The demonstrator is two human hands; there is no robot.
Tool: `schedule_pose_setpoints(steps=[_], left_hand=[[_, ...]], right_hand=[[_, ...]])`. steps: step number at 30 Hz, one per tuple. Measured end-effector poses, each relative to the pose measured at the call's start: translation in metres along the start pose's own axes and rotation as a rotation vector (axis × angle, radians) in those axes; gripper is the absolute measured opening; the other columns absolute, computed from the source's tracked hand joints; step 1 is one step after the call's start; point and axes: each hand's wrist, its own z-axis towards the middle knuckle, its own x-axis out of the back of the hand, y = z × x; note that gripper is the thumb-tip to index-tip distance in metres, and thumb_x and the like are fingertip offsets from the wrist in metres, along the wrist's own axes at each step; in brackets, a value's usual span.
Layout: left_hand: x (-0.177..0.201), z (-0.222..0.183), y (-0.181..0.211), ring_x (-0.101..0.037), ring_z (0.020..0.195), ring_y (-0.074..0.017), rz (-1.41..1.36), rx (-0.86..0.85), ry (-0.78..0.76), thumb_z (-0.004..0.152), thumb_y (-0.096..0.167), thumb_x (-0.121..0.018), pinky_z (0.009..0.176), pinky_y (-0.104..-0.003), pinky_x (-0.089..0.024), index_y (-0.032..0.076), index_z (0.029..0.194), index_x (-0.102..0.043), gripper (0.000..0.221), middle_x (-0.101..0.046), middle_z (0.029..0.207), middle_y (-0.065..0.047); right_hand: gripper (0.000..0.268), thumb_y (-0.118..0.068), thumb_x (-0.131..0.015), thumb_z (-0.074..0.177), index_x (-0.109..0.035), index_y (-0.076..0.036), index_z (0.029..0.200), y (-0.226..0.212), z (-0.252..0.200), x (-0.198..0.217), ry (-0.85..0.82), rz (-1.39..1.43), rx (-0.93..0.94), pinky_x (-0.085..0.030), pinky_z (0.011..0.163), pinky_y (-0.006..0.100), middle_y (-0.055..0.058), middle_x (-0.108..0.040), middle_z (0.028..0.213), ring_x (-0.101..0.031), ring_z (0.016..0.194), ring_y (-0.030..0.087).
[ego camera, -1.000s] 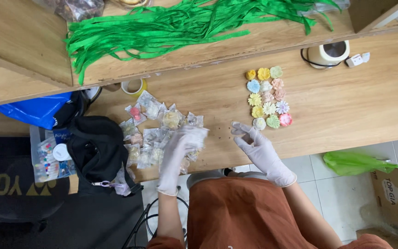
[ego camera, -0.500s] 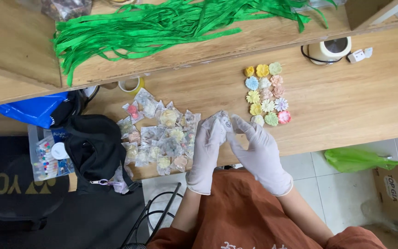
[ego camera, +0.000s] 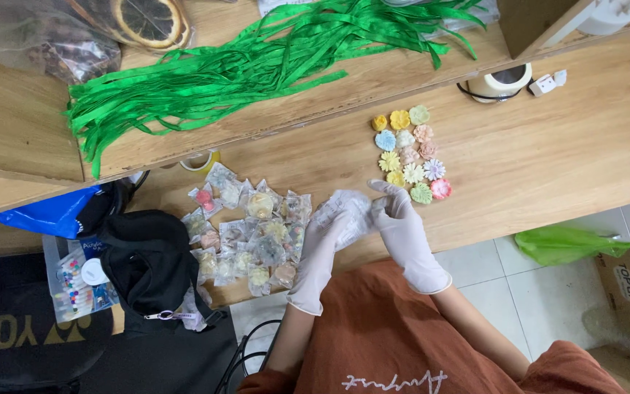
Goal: The person places small decorative wax flowers into individual plastic bags and arranges them on a desk.
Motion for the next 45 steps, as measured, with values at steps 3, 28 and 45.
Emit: schedule_pose_setpoints(steps=[3, 28, 45], left_hand=[[0.008, 0.026, -0.021, -0.068, 0.115, -0.014, -0.122, -0.105, -0.013, 0.097, 0.012, -0.068, 0.1, -0.028, -0.055, -0.003, 0.131, -0.066, 0.037, -0.071, 0.128, -0.011], [0.016, 0.023, -0.034, -0.069, 0.108, -0.0126, -0.113, -0.247, -0.028, 0.094, 0.005, -0.068, 0.096, -0.028, -0.056, -0.003, 0.129, -0.067, 0.036, -0.073, 0.121, -0.008], [0.0, 0.015, 0.011, -0.046, 0.143, -0.0341, -0.984, 0.096, -0.545, 0.102, 0.034, -0.06, 0.119, -0.047, -0.039, 0.003, 0.159, -0.029, 0.072, -0.05, 0.152, -0.023]], right_hand=[[0.053, -0.001, -0.071, 0.089, -0.054, -0.008, 0.139, -0.043, 0.0, -0.034, 0.251, -0.684, 0.586, -0.052, 0.081, 0.031, 0.004, -0.066, 0.11, -0.063, 0.091, 0.02], [0.028, -0.009, -0.071, 0.09, -0.075, -0.012, 0.118, -0.039, 0.01, -0.022, 0.095, -0.829, 0.509, -0.053, 0.076, 0.034, 0.006, -0.074, 0.095, -0.068, 0.084, 0.022], [0.062, -0.014, -0.072, 0.077, -0.057, -0.015, 0.138, -0.088, -0.024, -0.009, -0.321, -1.24, 1.22, -0.048, 0.088, 0.041, 0.002, -0.063, 0.116, -0.061, 0.105, 0.025]])
